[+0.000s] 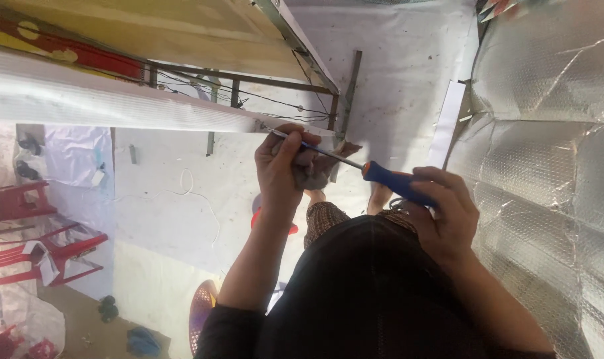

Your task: Assembling a vertical display stand by attaching panels and securing them with screws and wires

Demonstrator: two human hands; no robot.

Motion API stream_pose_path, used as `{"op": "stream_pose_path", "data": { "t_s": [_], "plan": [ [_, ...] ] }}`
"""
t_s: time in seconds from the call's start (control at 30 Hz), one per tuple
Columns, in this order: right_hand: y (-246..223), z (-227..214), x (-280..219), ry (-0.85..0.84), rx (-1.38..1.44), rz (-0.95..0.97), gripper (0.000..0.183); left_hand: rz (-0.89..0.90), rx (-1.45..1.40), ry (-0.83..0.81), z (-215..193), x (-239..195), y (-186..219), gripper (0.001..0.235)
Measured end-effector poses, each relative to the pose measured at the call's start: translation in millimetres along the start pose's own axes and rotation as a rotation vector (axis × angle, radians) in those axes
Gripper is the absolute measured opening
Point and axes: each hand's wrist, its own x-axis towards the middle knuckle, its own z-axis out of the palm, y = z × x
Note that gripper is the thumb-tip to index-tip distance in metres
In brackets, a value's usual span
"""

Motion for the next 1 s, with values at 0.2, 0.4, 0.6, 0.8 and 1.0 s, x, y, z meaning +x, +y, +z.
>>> {"op": "stream_pose_path", "data": {
  "t_s": [0.2, 0.4, 0.6, 0.8, 1.0],
  "plan": [
    [3.4, -4.8, 4.1, -0.029, -0.131, 0.002, 0.044, 0.031, 0.015, 0.034, 5.8, 2.1, 5.1, 0.011],
    [-8.6, -6.3, 11.3, -0.045, 0.063, 0.190, 0.051, 0.045, 0.043, 0.064, -4.3, 10.6, 1.3, 0.012],
    [7.6, -5.2, 2.8, -0.048, -0.032, 0.201, 0.052, 0.054, 0.049, 0.094, -4.4, 9.8, 1.8, 0.010],
    [11.4, -6.4, -6.7, -0.071, 0.070, 0.292, 0.042, 0.047, 0.051, 0.076, -15.4, 9.4, -3.3, 0.010],
    [-3.2, -9.4, 13.2, -0.116, 0.021, 0.350, 0.039, -0.101, 0.001, -0.187, -13.7, -2.1, -8.1, 0.015]
  ]
}}
